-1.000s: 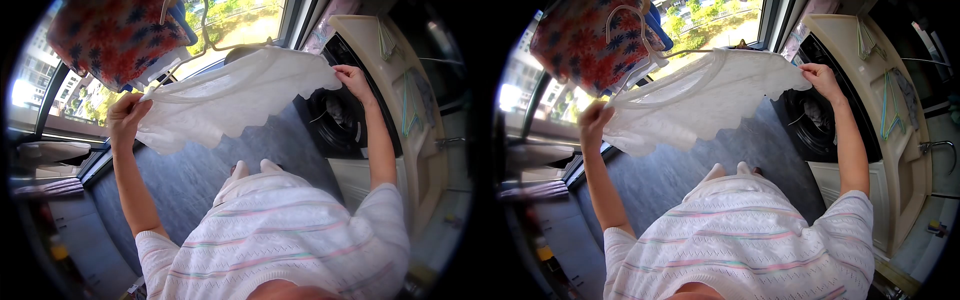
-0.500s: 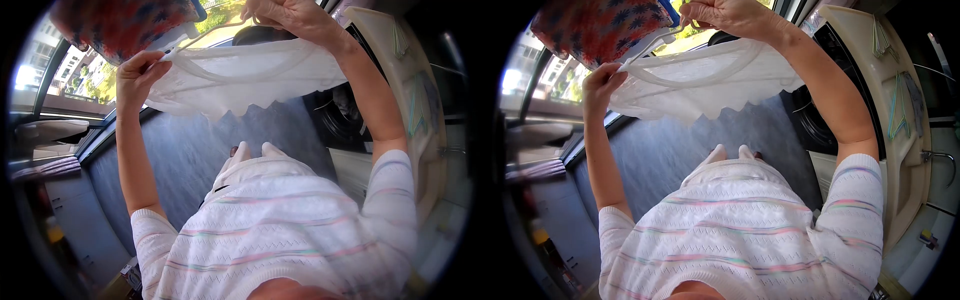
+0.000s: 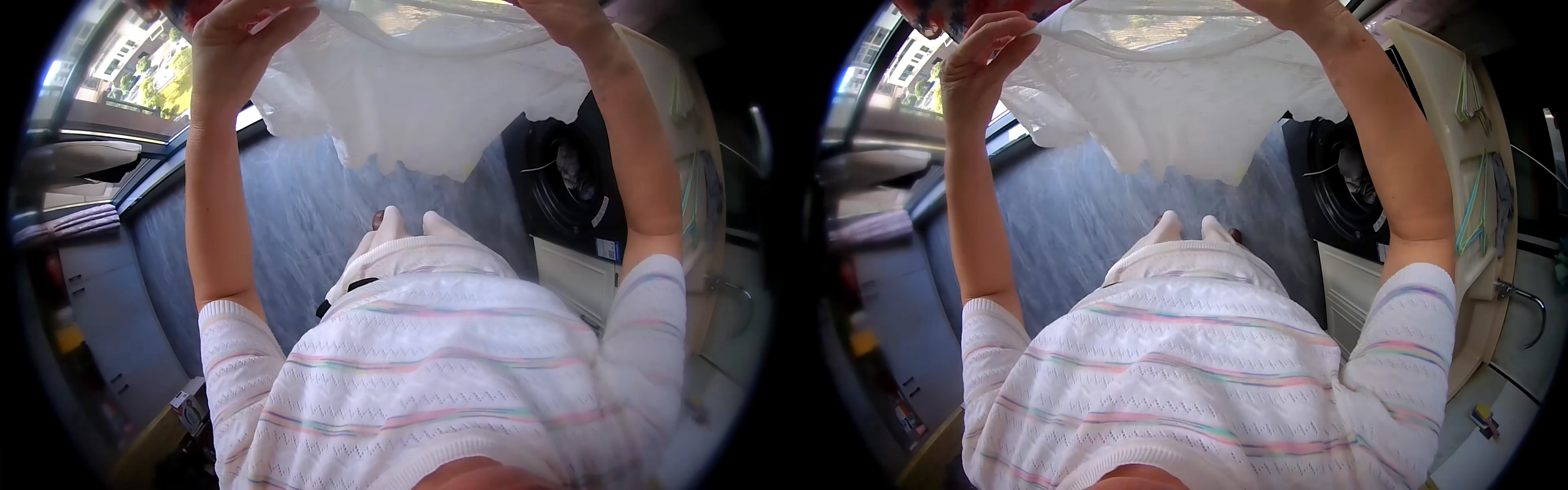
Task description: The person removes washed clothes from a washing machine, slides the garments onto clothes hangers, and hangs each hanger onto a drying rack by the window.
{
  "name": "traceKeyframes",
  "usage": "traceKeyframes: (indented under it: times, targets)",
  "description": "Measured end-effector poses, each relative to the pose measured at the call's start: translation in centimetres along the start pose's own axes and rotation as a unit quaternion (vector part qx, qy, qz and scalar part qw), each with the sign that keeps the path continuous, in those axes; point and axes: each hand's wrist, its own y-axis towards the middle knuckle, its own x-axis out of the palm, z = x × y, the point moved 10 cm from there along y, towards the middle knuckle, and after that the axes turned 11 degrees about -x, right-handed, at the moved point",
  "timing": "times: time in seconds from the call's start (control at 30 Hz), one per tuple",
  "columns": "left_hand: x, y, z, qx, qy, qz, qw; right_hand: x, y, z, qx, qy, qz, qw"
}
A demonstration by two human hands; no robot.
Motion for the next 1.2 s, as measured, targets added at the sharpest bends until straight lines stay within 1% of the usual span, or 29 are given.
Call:
traceKeyframes:
  times: [0.03,0.07,0.17,0.2,0.27,0.3,0.33,0.37,0.4,0.43,0.47,0.5,0.53,0.57,0.63,0.67,0.7,0.8,0.9,1.07,1.2]
  targets:
    - [0.0,0.3,0.4,0.009,0.009,-0.004,1.000,-0.3,0.2,-0.1,0.006,0.007,0.004,1.000]
    - [-0.4,0.3,1.2,0.006,0.117,0.013,0.993,-0.6,0.3,-0.4,0.009,-0.004,0.010,1.000]
    - [-2.3,-0.1,-1.0,-0.071,0.032,0.030,0.996,-1.3,0.9,-1.7,0.007,-0.044,0.025,0.999]
    - [-3.0,0.0,-0.9,-0.037,0.078,0.036,0.996,-1.5,1.2,-2.2,0.004,-0.058,0.031,0.998]
    - [-4.3,0.0,-2.7,-0.095,0.049,0.031,0.994,-1.5,1.7,-3.5,0.012,-0.078,0.044,0.996]
    - [-4.7,-0.1,-3.5,-0.123,0.033,0.030,0.991,-1.7,1.8,-3.8,0.035,-0.083,0.066,0.994]
    - [-5.1,-0.3,-4.6,-0.171,0.015,0.030,0.985,-1.8,1.9,-4.1,0.057,-0.088,0.089,0.990]
    - [-5.4,-0.2,-3.9,-0.145,-0.003,0.044,0.989,-2.1,2.2,-4.1,0.078,-0.093,0.112,0.986]
    - [-5.9,-0.3,-5.7,-0.155,-0.026,0.031,0.987,-2.3,2.6,-4.3,0.047,-0.111,0.079,0.989]
    - [-6.6,-0.5,-7.6,-0.164,-0.048,0.020,0.985,-3.5,2.6,-3.4,0.049,-0.121,0.063,0.989]
    - [-7.0,-0.5,-7.7,-0.157,-0.027,0.003,0.987,-4.9,2.7,-2.4,0.049,-0.130,0.046,0.989]
    - [-7.6,-0.7,-8.0,-0.164,-0.036,0.016,0.986,-5.1,3.3,-1.8,0.047,-0.140,0.028,0.989]
    - [-8.0,-1.0,-8.9,-0.181,-0.010,0.010,0.983,-3.2,3.8,-4.0,-0.032,-0.120,0.014,0.992]
    - [-8.5,-1.2,-9.6,-0.199,0.016,0.004,0.980,-3.1,4.0,-3.9,-0.023,-0.103,0.015,0.994]
    - [-8.5,-1.2,-9.1,-0.185,-0.043,0.010,0.982,-3.6,4.0,-3.5,-0.002,-0.070,0.015,0.997]
    - [-8.9,-1.3,-9.3,-0.188,-0.066,0.011,0.980,-3.4,3.8,-4.1,0.009,-0.096,0.049,0.994]
    - [-9.1,-1.4,-9.5,-0.192,-0.089,0.011,0.977,-3.5,3.8,-4.2,0.019,-0.093,0.053,0.994]
    - [-11.2,-1.9,-9.4,-0.197,-0.082,0.025,0.977,-3.7,4.2,-3.4,0.044,-0.086,0.077,0.992]
    - [-12.6,-2.4,-9.5,-0.194,-0.109,0.047,0.974,-2.9,4.6,-3.6,0.038,-0.085,0.053,0.994]
    - [-15.4,-3.1,-9.6,-0.194,-0.161,0.069,0.965,-0.3,7.1,-4.3,0.032,-0.047,0.054,0.997]
    - [-17.8,-3.6,-9.8,-0.200,-0.177,0.101,0.958,1.5,9.3,-4.1,0.010,-0.027,0.016,0.999]
